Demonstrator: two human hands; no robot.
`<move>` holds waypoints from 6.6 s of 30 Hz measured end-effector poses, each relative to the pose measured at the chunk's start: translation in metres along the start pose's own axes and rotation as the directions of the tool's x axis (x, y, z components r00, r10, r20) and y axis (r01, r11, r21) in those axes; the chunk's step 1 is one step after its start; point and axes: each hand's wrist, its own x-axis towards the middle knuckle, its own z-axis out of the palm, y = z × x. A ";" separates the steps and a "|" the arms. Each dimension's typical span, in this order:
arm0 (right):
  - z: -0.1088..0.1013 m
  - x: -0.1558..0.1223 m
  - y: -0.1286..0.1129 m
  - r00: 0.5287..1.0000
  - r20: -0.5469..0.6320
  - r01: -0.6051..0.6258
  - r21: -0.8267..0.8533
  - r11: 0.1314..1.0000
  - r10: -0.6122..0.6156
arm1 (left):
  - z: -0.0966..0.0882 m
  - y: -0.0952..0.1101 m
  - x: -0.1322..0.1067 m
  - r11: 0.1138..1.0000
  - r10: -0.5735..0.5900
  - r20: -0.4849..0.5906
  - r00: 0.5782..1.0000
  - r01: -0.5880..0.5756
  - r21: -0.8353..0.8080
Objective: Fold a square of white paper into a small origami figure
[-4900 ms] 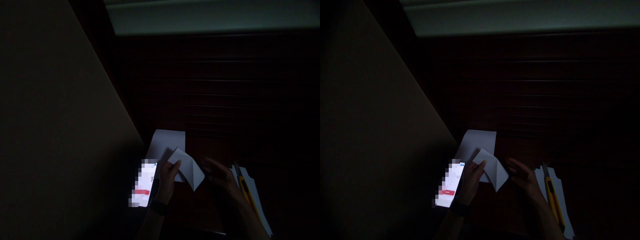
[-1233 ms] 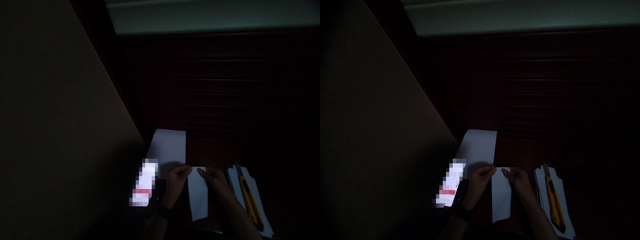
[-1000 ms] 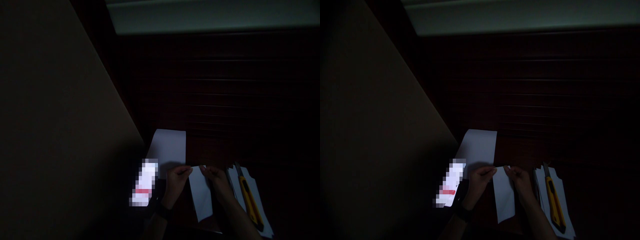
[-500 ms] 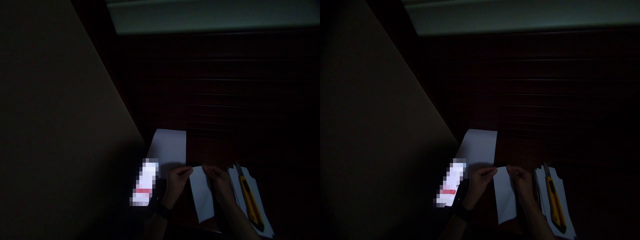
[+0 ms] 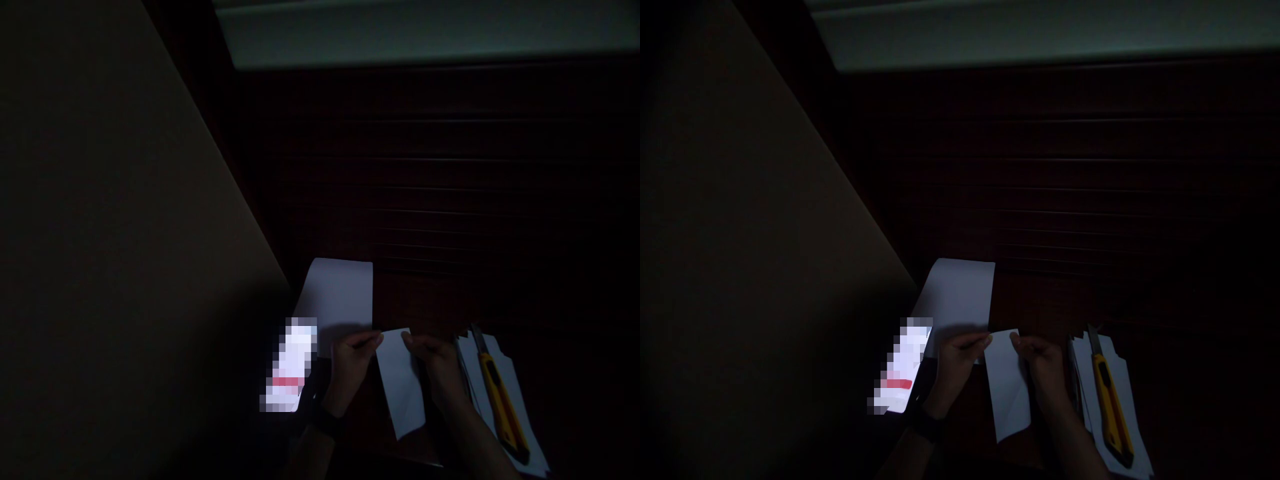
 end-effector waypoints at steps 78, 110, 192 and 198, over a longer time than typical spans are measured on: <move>-0.001 -0.008 -0.019 0.999 0.047 0.017 -0.211 0.977 -0.007 | 0.005 0.019 -0.007 0.718 -0.210 0.302 0.930 0.357 -0.598; 0.001 -0.006 -0.013 0.975 0.221 0.025 -0.231 0.973 0.027 | 0.011 0.007 -0.006 0.831 -0.223 0.069 0.972 0.226 -0.508; -0.012 0.000 -0.011 0.965 0.252 0.004 -0.290 0.957 0.073 | -0.023 -0.001 0.008 0.993 -0.109 0.463 0.879 0.075 0.091; -0.021 0.004 -0.006 0.974 0.216 0.006 -0.309 0.951 0.064 | -0.024 0.001 0.008 0.992 -0.112 0.504 0.856 0.065 0.110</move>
